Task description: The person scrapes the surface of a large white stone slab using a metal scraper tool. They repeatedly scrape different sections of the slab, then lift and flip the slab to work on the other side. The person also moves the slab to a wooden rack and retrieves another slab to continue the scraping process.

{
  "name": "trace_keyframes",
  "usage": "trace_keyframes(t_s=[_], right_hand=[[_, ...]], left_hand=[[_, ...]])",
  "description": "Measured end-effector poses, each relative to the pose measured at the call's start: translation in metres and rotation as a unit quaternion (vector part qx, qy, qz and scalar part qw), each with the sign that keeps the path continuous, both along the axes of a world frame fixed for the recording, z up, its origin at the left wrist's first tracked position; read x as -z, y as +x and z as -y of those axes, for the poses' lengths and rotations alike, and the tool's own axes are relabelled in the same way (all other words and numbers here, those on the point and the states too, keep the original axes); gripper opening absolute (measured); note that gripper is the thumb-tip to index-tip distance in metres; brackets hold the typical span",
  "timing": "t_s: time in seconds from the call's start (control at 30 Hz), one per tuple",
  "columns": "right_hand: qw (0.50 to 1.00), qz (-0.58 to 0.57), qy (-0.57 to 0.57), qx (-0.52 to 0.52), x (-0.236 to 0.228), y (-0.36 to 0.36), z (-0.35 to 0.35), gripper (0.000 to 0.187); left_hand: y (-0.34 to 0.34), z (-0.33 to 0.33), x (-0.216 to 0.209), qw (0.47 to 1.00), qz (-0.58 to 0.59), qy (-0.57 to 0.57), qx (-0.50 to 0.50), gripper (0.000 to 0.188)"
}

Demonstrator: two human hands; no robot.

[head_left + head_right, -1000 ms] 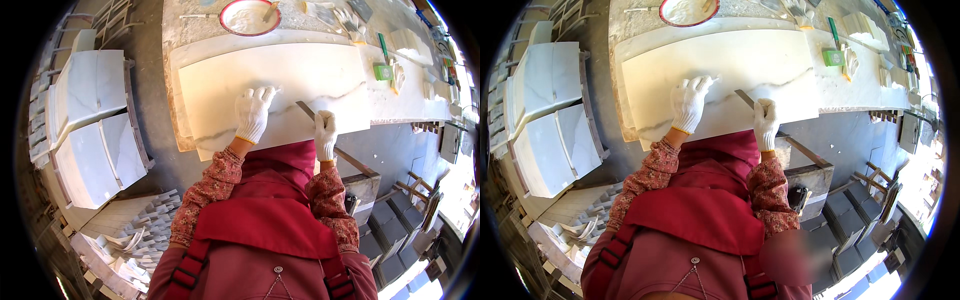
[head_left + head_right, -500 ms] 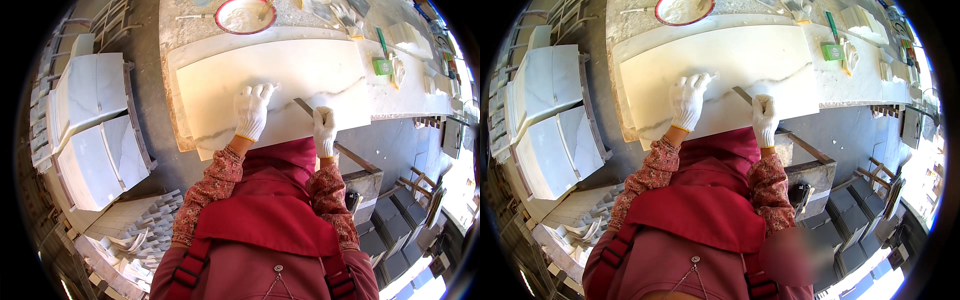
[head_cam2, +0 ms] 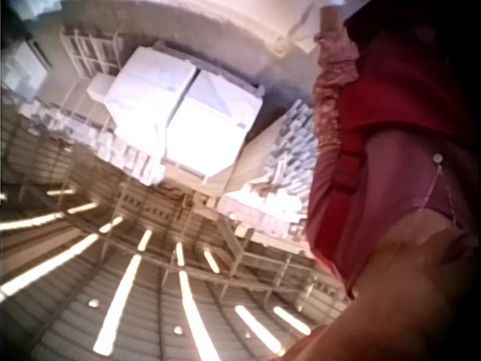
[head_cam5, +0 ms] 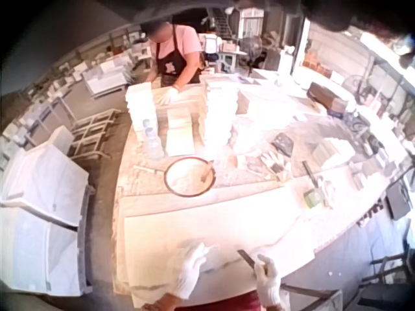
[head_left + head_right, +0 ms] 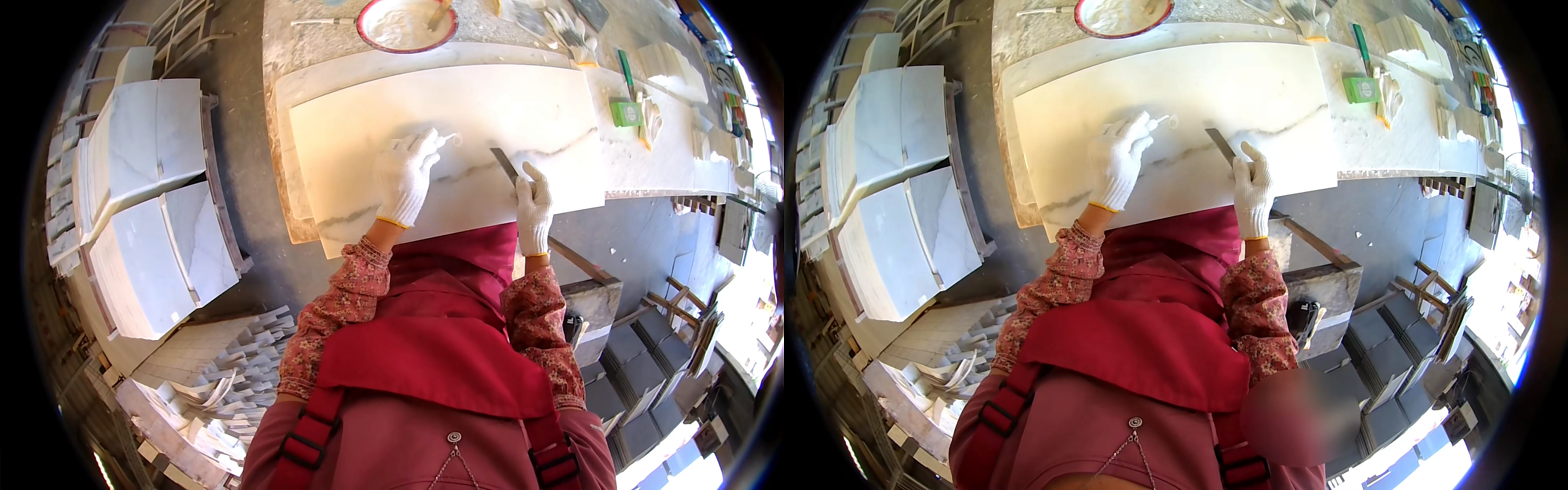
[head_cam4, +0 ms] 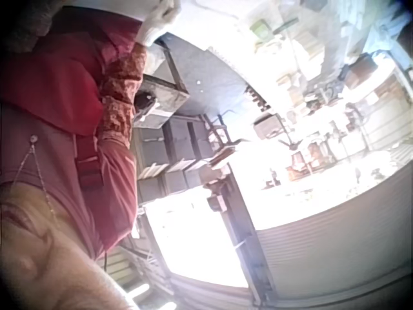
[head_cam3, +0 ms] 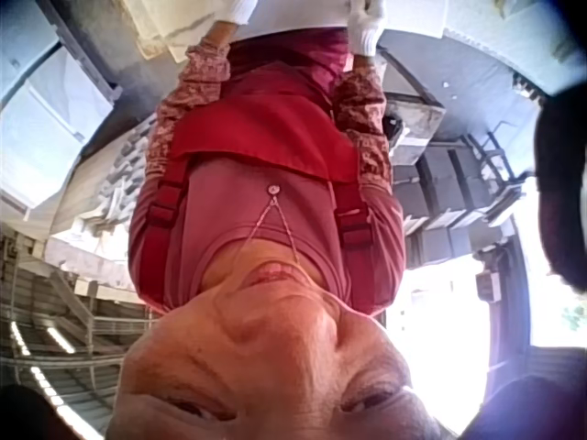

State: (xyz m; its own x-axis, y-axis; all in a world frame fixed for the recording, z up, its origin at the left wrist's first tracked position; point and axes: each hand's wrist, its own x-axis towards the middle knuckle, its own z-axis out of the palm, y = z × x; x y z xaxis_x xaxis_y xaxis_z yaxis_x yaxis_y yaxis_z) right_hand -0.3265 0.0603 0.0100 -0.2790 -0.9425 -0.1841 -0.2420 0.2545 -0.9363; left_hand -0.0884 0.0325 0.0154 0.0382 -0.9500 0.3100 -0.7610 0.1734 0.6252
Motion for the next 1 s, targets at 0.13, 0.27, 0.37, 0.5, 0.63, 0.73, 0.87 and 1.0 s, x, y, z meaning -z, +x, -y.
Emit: trace_keyframes(t_s=[0.13,0.27,0.37,0.5,0.63,0.73,0.87,1.0], right_hand=[[0.996,-0.059,0.036,-0.064,-0.006,0.008,0.014,0.023],[0.959,-0.238,-0.137,-0.077,0.007,0.037,0.042,0.013],[0.921,-0.336,-0.165,-0.110,0.002,0.060,0.065,0.014],[0.878,-0.421,-0.183,-0.136,0.009,0.068,0.079,0.014],[0.869,-0.406,-0.190,-0.211,0.008,0.057,0.077,0.014],[0.894,-0.384,-0.173,-0.154,0.010,0.053,0.078,0.014],[0.869,-0.439,-0.166,-0.154,0.011,0.057,0.077,0.016],[0.885,-0.408,-0.147,-0.170,0.009,0.063,0.075,0.021]], left_hand=[[0.023,-0.001,0.015,0.956,-0.288,0.038,-0.030,0.037],[0.038,-0.003,0.026,0.961,-0.270,-0.026,-0.059,0.038],[0.036,-0.004,0.030,0.964,-0.254,-0.058,-0.056,0.037],[0.036,-0.004,0.039,0.962,-0.258,-0.047,-0.070,0.037],[0.036,-0.002,0.044,0.969,-0.222,-0.067,-0.079,0.039],[0.036,-0.003,0.037,0.976,-0.192,-0.049,-0.088,0.040],[0.035,-0.003,0.033,0.979,-0.177,-0.047,-0.091,0.040],[0.036,-0.003,0.030,0.984,-0.146,-0.059,-0.085,0.040]])
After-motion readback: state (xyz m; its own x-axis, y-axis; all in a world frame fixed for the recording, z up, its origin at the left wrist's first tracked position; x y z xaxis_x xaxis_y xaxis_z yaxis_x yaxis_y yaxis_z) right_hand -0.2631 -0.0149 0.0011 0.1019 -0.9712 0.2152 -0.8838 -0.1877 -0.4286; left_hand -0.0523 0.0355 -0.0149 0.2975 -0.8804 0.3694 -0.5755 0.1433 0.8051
